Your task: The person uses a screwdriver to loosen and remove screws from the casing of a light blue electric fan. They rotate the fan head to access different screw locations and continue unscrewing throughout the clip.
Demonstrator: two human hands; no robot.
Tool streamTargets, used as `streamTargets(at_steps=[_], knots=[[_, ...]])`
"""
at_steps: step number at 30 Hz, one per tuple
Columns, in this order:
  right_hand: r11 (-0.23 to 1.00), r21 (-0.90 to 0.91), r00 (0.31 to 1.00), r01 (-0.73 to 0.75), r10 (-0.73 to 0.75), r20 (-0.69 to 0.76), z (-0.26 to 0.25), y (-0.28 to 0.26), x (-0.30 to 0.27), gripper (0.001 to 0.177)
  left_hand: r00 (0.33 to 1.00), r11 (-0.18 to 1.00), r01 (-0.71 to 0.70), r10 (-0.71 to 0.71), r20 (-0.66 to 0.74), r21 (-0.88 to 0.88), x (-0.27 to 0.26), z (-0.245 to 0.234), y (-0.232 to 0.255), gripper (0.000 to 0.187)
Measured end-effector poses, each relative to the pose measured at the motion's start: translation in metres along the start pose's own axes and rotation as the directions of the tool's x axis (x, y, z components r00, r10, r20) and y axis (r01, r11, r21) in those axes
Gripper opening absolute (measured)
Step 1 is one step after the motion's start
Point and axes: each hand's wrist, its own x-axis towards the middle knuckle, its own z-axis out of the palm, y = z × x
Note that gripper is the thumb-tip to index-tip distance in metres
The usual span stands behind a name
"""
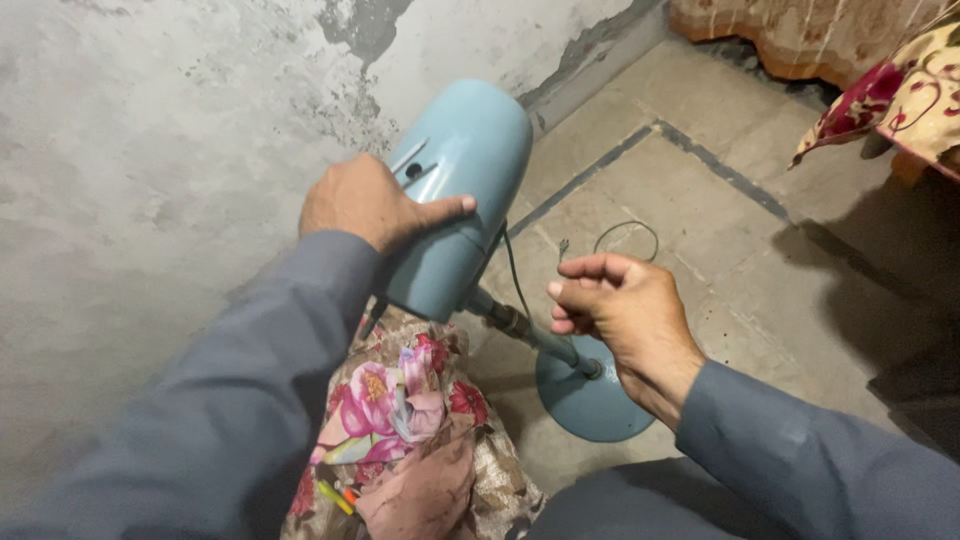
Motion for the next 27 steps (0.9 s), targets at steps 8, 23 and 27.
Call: streamTargets(at_steps=[8, 23, 27], knots=[[0.990, 0.124, 0.998, 0.060, -0.058, -0.025, 0.039, 0.018, 0.058, 0.014, 0.996, 0.998, -0.064, 0.065, -0.057, 0.019, 0.054, 0.005, -0.022, 0.099], [0.937, 0.336, 0.996, 0.092, -0.080, -0.049, 0.110, 0.044, 0.148, 0.010, 0.990, 0.990, -0.138, 0.138, -0.026, 0.021, 0.127, 0.011, -0.068, 0.100], [0.929, 0.357, 0.995, 0.095, -0.092, -0.026, 0.123, 0.043, 0.158, 0.011, 0.986, 0.987, -0.154, 0.157, -0.065, 0.043, 0.128, 0.010, -0.069, 0.102]])
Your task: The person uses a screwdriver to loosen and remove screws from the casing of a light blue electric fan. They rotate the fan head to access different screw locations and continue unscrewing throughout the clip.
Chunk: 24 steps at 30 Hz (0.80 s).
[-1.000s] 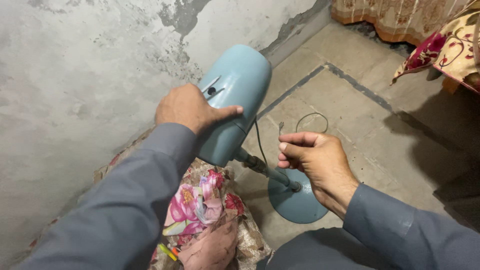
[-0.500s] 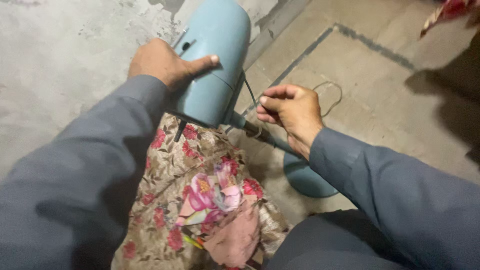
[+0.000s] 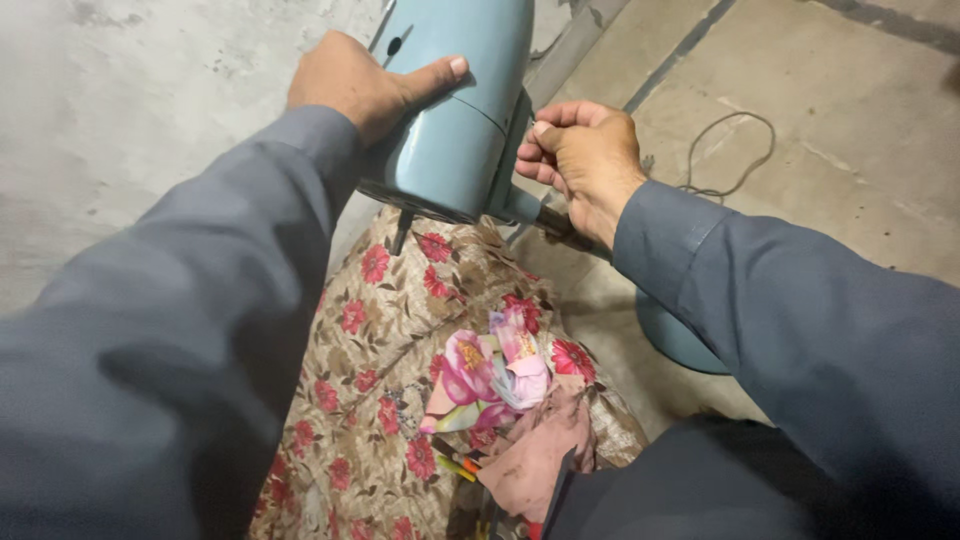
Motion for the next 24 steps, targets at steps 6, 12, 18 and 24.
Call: streamTargets(at_steps=[6, 12, 18, 24], knots=[[0.998, 0.056, 0.998, -0.022, 0.019, 0.054, 0.006, 0.006, 0.004, 0.015, 0.999, 1.000, 0.020, -0.020, 0.031, -0.013, -0.004, -0.002, 0.003, 0.099], [0.998, 0.047, 0.998, -0.034, 0.031, 0.058, 0.013, 0.009, 0.007, 0.013, 0.999, 1.000, 0.029, -0.028, 0.032, -0.011, -0.007, -0.005, 0.009, 0.098], [1.000, 0.003, 0.998, -0.022, 0.022, 0.066, 0.016, 0.014, 0.012, 0.009, 0.997, 0.998, 0.064, -0.062, 0.048, -0.022, -0.010, -0.006, 0.012, 0.098], [0.998, 0.019, 0.998, -0.061, 0.061, 0.028, 0.013, 0.024, 0.011, 0.009, 0.994, 0.995, 0.090, -0.088, 0.070, -0.035, -0.010, -0.008, 0.014, 0.096]])
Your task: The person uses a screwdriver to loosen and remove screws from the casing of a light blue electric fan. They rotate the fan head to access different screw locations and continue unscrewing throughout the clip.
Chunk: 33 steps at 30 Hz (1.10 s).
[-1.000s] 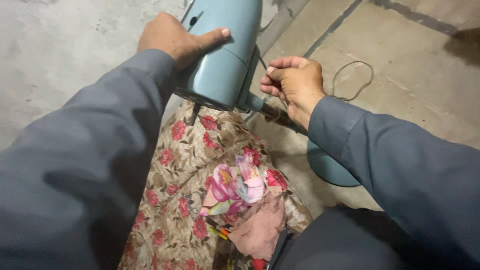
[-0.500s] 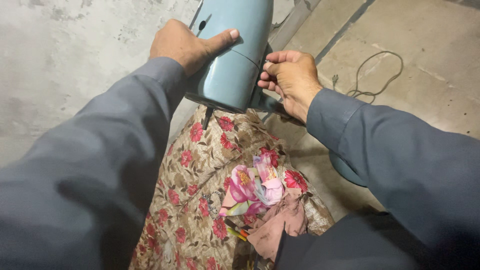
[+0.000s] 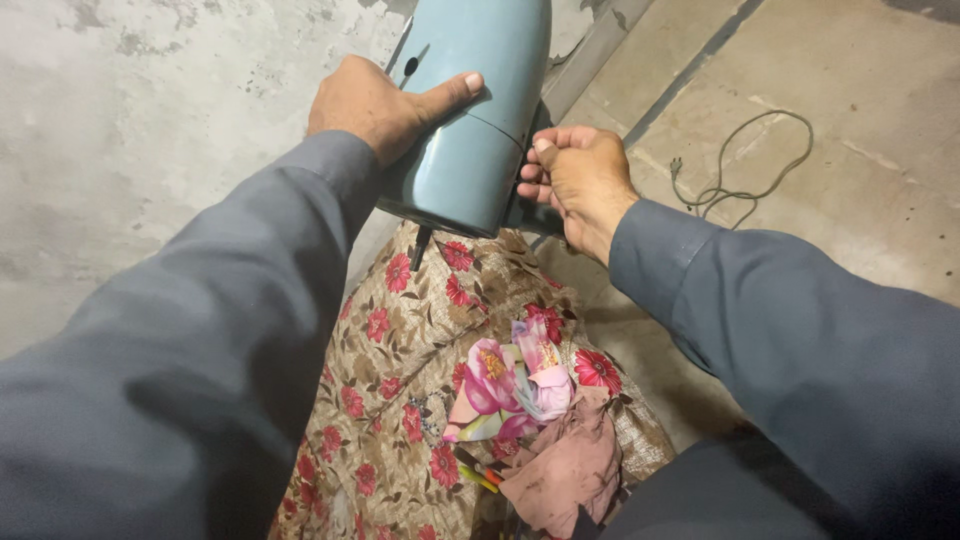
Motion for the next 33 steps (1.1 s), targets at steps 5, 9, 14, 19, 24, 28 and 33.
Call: streamTargets(at_steps=[5, 9, 14, 19, 24, 28, 33], knots=[[1.000, 0.006, 1.000, -0.017, 0.017, -0.012, -0.004, 0.002, 0.000, 0.011, 1.000, 1.000, -0.013, 0.013, -0.021, 0.012, -0.001, 0.000, -0.002, 0.096], [1.000, 0.024, 1.000, -0.004, 0.004, -0.011, 0.001, -0.001, 0.001, 0.013, 1.000, 1.000, -0.002, 0.002, -0.013, 0.004, 0.001, 0.001, -0.003, 0.096], [0.999, -0.013, 0.998, 0.037, -0.037, -0.058, 0.008, -0.004, 0.000, 0.012, 0.999, 1.000, -0.015, 0.015, -0.031, -0.001, 0.002, 0.002, -0.004, 0.097], [0.995, -0.035, 0.989, 0.093, -0.096, -0.110, 0.013, -0.003, -0.004, 0.013, 1.000, 1.000, -0.010, 0.010, -0.025, -0.007, 0.002, 0.002, -0.004, 0.096], [0.991, -0.007, 0.982, 0.130, -0.130, -0.134, 0.017, -0.003, -0.007, 0.011, 0.999, 1.000, -0.022, 0.021, -0.043, -0.011, 0.002, 0.001, -0.004, 0.095], [0.985, -0.043, 0.970, 0.166, -0.172, -0.174, 0.020, -0.002, -0.009, 0.009, 0.998, 1.000, -0.020, 0.019, -0.059, -0.012, 0.000, 0.000, -0.003, 0.094], [0.969, -0.071, 0.948, 0.237, -0.247, -0.201, 0.021, 0.002, -0.009, 0.007, 0.999, 1.000, -0.013, 0.013, -0.047, 0.003, -0.002, 0.001, -0.001, 0.095]])
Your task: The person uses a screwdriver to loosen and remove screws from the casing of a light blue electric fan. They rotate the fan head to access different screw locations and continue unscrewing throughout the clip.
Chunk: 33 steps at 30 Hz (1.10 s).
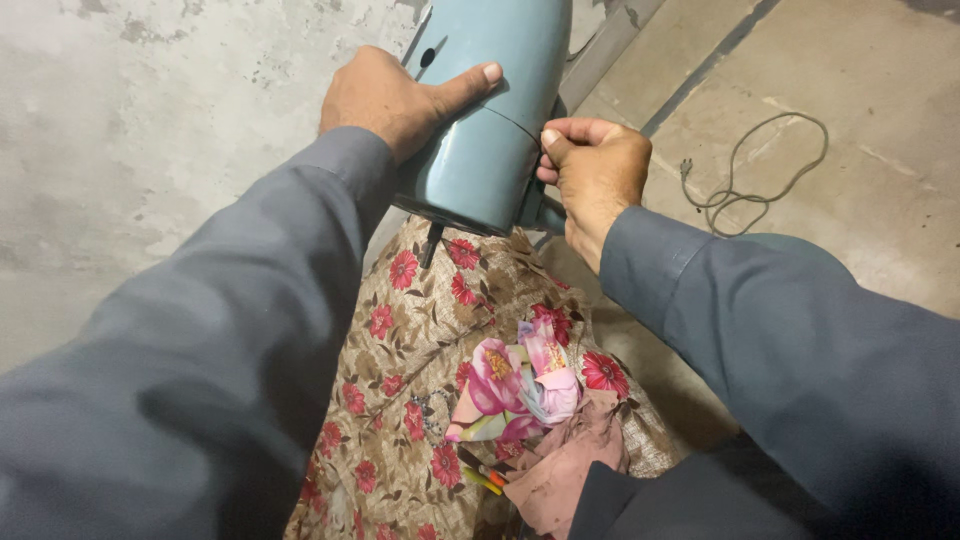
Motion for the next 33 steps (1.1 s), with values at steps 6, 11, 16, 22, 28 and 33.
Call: streamTargets(at_steps=[6, 11, 16, 22, 28, 33], knots=[[0.999, -0.043, 0.999, 0.020, -0.021, -0.031, 0.003, -0.004, -0.005, 0.007, 0.999, 1.000, -0.016, 0.015, -0.028, -0.019, -0.001, 0.000, 0.000, 0.096], [0.995, -0.095, 0.998, -0.011, 0.005, -0.058, 0.005, -0.014, -0.010, 0.007, 1.000, 0.999, -0.021, 0.021, -0.019, -0.028, 0.001, 0.000, -0.001, 0.095], [0.989, -0.143, 0.999, -0.028, 0.022, -0.044, 0.005, -0.023, -0.011, 0.007, 0.999, 1.000, -0.031, 0.031, -0.037, -0.002, 0.003, 0.002, -0.002, 0.096], [0.988, -0.150, 1.000, -0.019, 0.017, -0.015, 0.004, -0.025, -0.011, 0.007, 0.999, 0.999, -0.033, 0.033, -0.034, -0.010, 0.004, 0.004, -0.003, 0.096], [0.938, -0.341, 0.995, 0.064, -0.085, -0.045, 0.009, -0.028, -0.017, 0.006, 0.999, 0.999, -0.028, 0.028, -0.038, -0.017, 0.003, 0.004, -0.002, 0.096], [0.910, -0.400, 0.991, 0.114, -0.130, -0.014, 0.006, -0.027, -0.019, 0.006, 0.998, 1.000, -0.025, 0.024, -0.052, -0.015, 0.002, 0.003, -0.001, 0.098]])
